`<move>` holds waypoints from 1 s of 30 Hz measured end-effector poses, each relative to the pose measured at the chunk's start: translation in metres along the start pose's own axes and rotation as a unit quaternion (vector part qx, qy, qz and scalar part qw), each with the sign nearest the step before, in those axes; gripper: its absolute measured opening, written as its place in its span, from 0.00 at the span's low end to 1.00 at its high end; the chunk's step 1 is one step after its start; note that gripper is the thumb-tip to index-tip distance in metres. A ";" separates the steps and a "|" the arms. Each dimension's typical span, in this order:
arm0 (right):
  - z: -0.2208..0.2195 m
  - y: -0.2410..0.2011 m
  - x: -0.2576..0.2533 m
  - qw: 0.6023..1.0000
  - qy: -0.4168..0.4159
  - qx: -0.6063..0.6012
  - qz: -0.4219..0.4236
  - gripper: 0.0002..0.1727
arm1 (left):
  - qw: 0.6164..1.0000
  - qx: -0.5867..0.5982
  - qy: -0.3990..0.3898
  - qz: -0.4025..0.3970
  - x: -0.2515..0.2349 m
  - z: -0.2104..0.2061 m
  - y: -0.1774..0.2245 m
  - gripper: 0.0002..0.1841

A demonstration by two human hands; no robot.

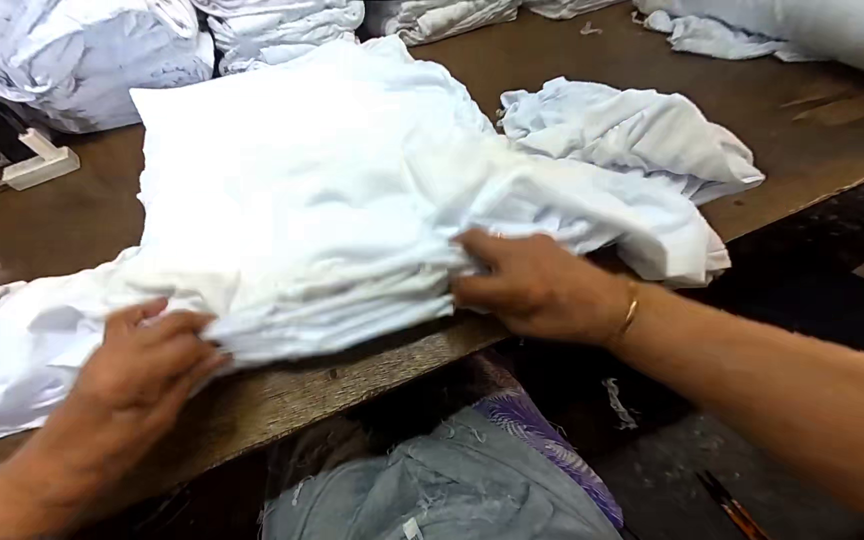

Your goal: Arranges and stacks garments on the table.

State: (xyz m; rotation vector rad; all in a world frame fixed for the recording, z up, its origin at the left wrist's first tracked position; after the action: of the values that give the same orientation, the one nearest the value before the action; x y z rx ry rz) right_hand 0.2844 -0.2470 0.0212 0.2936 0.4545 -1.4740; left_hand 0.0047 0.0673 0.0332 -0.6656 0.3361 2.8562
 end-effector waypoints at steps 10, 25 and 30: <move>-0.010 -0.032 0.041 0.994 0.001 0.105 0.028 0.11 | 0.998 0.027 -0.036 0.042 0.032 0.000 0.030 0.13; 0.028 -0.013 0.072 0.994 0.052 -0.017 -0.095 0.18 | 0.989 0.098 -0.070 -0.081 -0.102 -0.119 0.097 0.30; 0.051 0.070 0.127 0.927 0.037 0.131 -0.350 0.52 | 0.990 0.120 -0.043 -0.053 -0.097 -0.120 0.093 0.28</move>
State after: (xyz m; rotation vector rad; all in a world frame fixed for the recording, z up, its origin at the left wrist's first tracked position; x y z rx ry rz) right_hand 0.3646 -0.3764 0.0012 0.4258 0.4422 -2.2395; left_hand 0.1175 -0.0652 -0.0113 -0.4973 0.5999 2.6751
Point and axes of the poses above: each hand's wrist, its own x-axis away from the middle knuckle, its own z-axis out of the back of the hand, y = z × x, the point moved 1 cm from there along -x, towards the middle knuckle, and after that the axes turned 2 degrees about -z, right-handed, at the moved point
